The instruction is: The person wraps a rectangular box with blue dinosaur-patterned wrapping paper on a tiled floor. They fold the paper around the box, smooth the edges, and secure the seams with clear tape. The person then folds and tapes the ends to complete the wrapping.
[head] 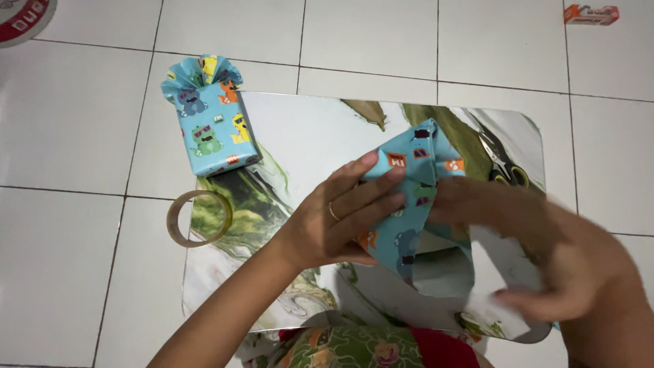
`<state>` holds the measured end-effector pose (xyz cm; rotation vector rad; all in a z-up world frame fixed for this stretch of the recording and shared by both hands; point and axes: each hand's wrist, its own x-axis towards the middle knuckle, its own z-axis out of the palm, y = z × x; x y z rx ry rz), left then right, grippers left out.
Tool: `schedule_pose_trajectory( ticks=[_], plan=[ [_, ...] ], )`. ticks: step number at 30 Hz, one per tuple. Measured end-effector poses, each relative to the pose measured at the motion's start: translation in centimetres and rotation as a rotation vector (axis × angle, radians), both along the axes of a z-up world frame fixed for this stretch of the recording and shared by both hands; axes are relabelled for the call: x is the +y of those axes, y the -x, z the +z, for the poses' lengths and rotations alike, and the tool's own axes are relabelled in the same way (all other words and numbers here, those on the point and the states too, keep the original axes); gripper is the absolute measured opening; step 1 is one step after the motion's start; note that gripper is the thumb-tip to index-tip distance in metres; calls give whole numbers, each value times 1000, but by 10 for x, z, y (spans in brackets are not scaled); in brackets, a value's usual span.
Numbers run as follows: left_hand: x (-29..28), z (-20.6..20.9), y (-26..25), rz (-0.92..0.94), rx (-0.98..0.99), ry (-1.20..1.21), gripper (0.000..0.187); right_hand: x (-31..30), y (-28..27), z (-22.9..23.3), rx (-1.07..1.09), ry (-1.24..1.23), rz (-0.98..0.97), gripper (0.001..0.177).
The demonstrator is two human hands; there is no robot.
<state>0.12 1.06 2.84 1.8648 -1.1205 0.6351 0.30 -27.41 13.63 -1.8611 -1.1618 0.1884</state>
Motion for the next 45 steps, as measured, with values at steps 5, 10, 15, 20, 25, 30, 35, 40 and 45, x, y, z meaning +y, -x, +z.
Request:
schedule_pose_trajectory(
  ticks=[5, 10, 15, 20, 25, 30, 35, 40, 45],
  plan=[
    [0, -12, -2, -46, -16, 43, 82, 6, -34, 14, -85, -80, -300, 42],
    [-2, -20, -4, -126, 26, 142, 92, 37, -68, 15, -10, 124, -157, 35],
    [0, -21, -4, -171, 75, 163, 99, 52, -74, 4, 266, 10, -154, 35],
    [4, -12, -3, -115, 43, 105, 94, 58, -63, -14, 183, -60, -347, 18],
    [6, -5, -4, -82, 8, 64, 88, 58, -53, -27, 43, -56, -492, 18],
    [7, -6, 0, -98, 63, 60, 87, 64, -70, 4, -45, -72, -204, 26],
    [5, -13, 1, -90, 51, 52, 86, 66, -89, 29, -126, 83, 20, 18],
    [3, -16, 3, -72, 46, 66, 84, 75, -85, 22, -231, 76, 12, 14],
    [3, -18, -2, -111, 62, 136, 80, 81, -89, 34, -420, 43, 98, 10]
  ],
)
